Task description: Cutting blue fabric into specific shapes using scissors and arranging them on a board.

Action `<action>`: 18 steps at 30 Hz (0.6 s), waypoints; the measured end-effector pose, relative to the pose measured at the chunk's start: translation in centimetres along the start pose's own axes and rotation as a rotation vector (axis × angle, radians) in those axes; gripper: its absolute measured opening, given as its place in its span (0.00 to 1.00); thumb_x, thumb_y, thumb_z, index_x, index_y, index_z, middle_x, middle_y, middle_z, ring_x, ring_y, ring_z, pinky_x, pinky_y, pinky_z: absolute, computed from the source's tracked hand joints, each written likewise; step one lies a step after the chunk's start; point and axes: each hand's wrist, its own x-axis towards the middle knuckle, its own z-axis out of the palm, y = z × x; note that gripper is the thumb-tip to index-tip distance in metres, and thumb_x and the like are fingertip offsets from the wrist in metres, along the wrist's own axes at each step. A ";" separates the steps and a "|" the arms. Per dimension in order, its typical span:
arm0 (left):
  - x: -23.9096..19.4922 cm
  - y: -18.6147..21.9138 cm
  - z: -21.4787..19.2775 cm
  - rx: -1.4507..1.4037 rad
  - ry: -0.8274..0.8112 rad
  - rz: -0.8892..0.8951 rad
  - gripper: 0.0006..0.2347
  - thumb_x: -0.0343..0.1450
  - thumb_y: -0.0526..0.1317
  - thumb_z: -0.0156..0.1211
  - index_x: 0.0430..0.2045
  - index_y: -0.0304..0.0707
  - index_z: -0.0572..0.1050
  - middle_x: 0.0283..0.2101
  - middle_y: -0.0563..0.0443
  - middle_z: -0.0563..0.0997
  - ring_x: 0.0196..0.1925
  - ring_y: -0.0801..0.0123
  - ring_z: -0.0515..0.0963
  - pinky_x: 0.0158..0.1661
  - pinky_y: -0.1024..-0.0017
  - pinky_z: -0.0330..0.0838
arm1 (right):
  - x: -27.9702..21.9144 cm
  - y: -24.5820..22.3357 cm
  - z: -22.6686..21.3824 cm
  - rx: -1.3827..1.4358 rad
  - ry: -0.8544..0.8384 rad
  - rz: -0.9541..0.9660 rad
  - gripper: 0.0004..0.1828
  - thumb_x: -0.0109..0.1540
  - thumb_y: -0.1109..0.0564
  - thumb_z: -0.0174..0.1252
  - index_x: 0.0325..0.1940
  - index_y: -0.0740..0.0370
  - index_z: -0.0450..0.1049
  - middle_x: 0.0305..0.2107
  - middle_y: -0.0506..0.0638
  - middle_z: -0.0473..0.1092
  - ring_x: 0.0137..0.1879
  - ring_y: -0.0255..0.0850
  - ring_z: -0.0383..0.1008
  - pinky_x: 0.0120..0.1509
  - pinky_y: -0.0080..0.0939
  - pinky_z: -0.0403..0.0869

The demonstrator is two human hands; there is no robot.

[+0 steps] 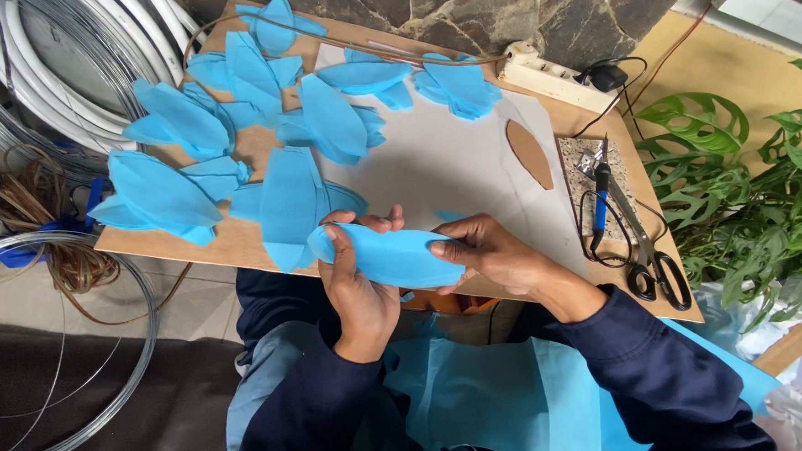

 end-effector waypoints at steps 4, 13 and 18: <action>-0.1 0.3 0.2 0.030 -0.006 0.021 0.10 0.71 0.46 0.37 0.33 0.40 0.61 0.24 0.43 0.73 0.34 0.59 0.77 0.55 0.55 0.63 | 0.0 0.1 -0.1 -0.055 0.055 -0.042 0.09 0.54 0.62 0.56 0.33 0.72 0.74 0.24 0.62 0.73 0.30 0.48 0.75 0.28 0.48 0.77; 0.1 1.0 0.3 0.053 0.007 0.074 0.09 0.71 0.46 0.36 0.31 0.41 0.60 0.24 0.44 0.73 0.34 0.60 0.77 0.54 0.57 0.64 | 0.9 0.9 -0.6 -0.098 0.095 -0.065 0.07 0.51 0.63 0.60 0.28 0.73 0.74 0.17 0.57 0.68 0.24 0.39 0.72 0.27 0.43 0.78; 0.3 1.3 0.1 0.052 0.010 0.081 0.09 0.71 0.46 0.36 0.31 0.41 0.60 0.24 0.44 0.73 0.34 0.61 0.77 0.54 0.57 0.64 | 1.1 0.5 -0.4 -0.121 0.089 -0.081 0.08 0.50 0.63 0.61 0.26 0.74 0.73 0.14 0.54 0.64 0.21 0.37 0.70 0.24 0.40 0.77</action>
